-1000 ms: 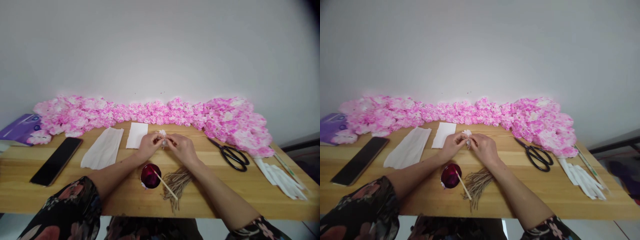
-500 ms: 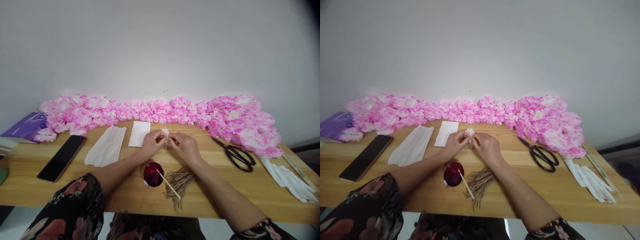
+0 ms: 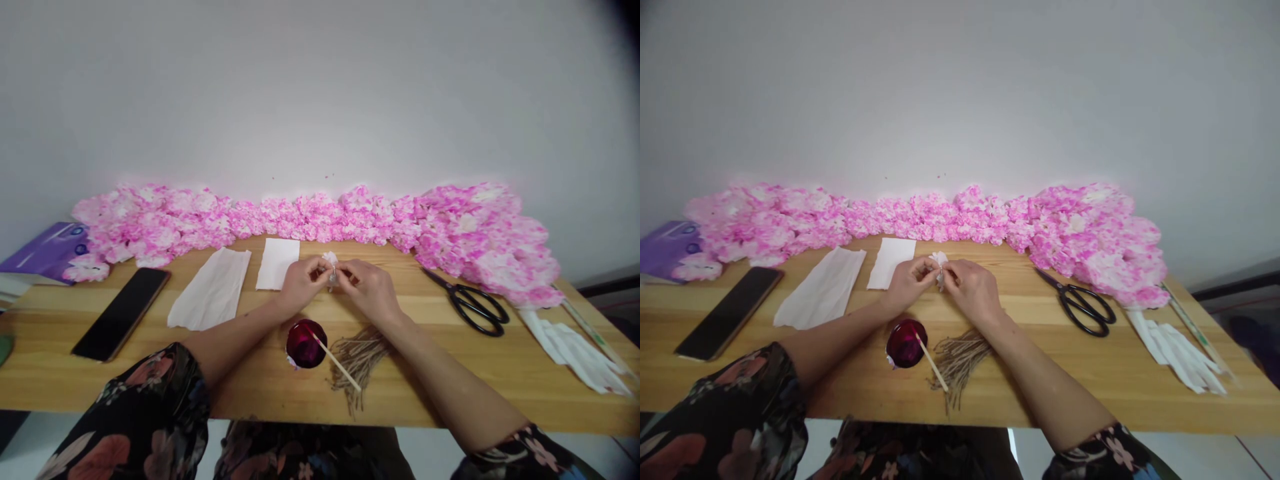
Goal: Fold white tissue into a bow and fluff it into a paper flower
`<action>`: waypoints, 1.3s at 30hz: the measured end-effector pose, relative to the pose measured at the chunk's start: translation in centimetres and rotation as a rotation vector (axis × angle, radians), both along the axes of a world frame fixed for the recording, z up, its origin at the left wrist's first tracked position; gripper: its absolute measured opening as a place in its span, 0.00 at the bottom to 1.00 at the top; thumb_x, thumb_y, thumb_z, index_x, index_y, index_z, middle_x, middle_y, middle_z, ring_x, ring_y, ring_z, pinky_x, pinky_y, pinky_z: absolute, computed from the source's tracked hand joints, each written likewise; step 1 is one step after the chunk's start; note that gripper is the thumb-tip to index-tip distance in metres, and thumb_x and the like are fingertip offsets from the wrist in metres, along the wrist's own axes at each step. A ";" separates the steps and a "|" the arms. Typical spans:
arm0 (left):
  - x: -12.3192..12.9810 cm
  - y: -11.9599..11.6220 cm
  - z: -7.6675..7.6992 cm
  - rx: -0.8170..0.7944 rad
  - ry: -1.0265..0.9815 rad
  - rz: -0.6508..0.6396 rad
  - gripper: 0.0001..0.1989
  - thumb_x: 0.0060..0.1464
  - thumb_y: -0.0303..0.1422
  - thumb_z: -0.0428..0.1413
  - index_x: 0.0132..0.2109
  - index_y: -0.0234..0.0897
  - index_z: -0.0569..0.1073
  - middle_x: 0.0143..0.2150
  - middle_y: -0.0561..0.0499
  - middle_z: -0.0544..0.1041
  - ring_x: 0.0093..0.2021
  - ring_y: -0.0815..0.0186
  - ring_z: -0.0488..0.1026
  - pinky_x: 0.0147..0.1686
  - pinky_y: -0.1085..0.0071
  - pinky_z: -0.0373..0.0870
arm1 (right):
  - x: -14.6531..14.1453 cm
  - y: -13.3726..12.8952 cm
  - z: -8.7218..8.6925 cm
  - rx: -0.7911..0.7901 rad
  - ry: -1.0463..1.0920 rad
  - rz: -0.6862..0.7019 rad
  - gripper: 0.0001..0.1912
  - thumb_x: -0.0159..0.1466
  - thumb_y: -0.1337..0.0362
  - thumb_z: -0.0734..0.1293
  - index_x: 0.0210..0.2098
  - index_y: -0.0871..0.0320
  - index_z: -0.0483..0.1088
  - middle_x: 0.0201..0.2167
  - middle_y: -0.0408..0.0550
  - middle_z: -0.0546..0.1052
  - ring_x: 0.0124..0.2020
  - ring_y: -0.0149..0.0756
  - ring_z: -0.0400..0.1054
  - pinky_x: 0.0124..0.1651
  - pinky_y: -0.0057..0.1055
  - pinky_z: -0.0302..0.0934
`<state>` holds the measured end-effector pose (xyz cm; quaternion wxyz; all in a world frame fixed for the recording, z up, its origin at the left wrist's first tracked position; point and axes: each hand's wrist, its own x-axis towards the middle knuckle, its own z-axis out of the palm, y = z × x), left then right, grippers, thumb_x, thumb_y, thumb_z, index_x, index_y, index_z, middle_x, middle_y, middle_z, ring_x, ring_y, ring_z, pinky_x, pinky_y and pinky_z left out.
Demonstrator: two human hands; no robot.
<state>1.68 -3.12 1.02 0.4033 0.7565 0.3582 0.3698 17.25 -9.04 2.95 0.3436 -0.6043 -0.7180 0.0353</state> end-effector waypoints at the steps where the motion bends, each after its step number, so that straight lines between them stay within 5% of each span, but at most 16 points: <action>1: 0.0 0.0 0.0 -0.002 -0.003 -0.004 0.04 0.53 0.30 0.54 0.33 0.35 0.73 0.29 0.53 0.77 0.28 0.71 0.70 0.31 0.75 0.63 | 0.0 0.0 0.0 0.005 -0.001 -0.002 0.09 0.63 0.66 0.63 0.34 0.55 0.76 0.30 0.46 0.79 0.30 0.35 0.70 0.33 0.28 0.58; 39: 0.2 0.3 -1.1 -0.101 -0.128 -0.055 0.07 0.55 0.33 0.54 0.34 0.34 0.73 0.30 0.51 0.77 0.30 0.70 0.73 0.34 0.75 0.69 | 0.1 0.1 0.2 0.029 -0.002 0.018 0.09 0.63 0.67 0.63 0.33 0.56 0.75 0.29 0.47 0.78 0.29 0.35 0.70 0.33 0.29 0.58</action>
